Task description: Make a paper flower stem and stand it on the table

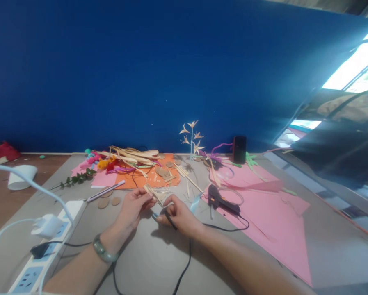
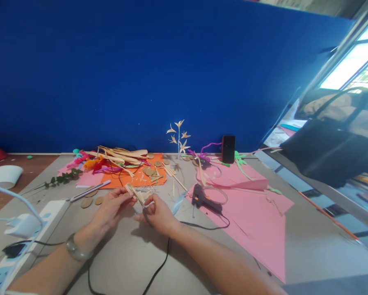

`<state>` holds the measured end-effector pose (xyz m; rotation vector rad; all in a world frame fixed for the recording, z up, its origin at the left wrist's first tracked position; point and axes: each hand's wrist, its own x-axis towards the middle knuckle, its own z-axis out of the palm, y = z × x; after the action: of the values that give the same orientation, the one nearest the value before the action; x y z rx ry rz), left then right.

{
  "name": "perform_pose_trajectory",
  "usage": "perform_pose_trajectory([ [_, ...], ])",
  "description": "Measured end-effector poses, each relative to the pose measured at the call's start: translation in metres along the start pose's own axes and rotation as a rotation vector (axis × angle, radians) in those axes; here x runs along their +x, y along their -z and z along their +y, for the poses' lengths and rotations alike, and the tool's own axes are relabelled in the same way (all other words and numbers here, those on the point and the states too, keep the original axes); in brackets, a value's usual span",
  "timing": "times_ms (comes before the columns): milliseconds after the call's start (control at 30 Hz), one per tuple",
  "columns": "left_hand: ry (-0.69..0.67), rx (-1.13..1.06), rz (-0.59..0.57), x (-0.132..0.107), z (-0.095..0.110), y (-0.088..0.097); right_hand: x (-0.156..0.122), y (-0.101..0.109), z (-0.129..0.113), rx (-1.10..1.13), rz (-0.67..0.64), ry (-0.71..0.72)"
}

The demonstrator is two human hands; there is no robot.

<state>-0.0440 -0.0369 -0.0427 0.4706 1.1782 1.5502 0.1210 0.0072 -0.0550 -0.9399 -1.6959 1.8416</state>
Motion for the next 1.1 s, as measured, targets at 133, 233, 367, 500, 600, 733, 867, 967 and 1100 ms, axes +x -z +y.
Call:
perform_pose_trajectory([
  [133, 0.004, 0.011, -0.001, 0.0, 0.002, 0.0, 0.001, 0.002, 0.001, 0.0, 0.013, -0.004],
  [233, 0.005, 0.008, 0.001, 0.001, 0.002, 0.0, 0.0, 0.003, -0.001, -0.004, 0.025, -0.004],
  [367, 0.013, 0.005, 0.031, 0.002, 0.001, 0.0, 0.0, 0.002, -0.003, -0.025, 0.042, -0.009],
  [500, 0.014, 0.021, 0.012, 0.001, -0.001, -0.001, -0.001, 0.001, -0.004, -0.036, 0.038, -0.011],
  [600, 0.042, 0.047, -0.019, -0.001, -0.002, -0.002, -0.002, 0.0, -0.006, -0.026, 0.027, -0.003],
  [733, 0.046, 0.062, -0.021, -0.003, -0.003, -0.003, -0.001, 0.001, -0.006, -0.019, 0.02, -0.001],
  [867, 0.041, 0.068, -0.024, -0.003, -0.003, -0.003, 0.0, 0.002, -0.003, -0.02, 0.034, 0.002],
  [967, 0.059, 0.075, -0.023, -0.002, -0.004, -0.002, 0.002, 0.003, 0.0, -0.02, 0.033, -0.001],
  [1100, 0.079, 0.077, -0.004, 0.001, -0.007, 0.0, 0.003, 0.004, 0.004, -0.054, 0.049, 0.003],
])
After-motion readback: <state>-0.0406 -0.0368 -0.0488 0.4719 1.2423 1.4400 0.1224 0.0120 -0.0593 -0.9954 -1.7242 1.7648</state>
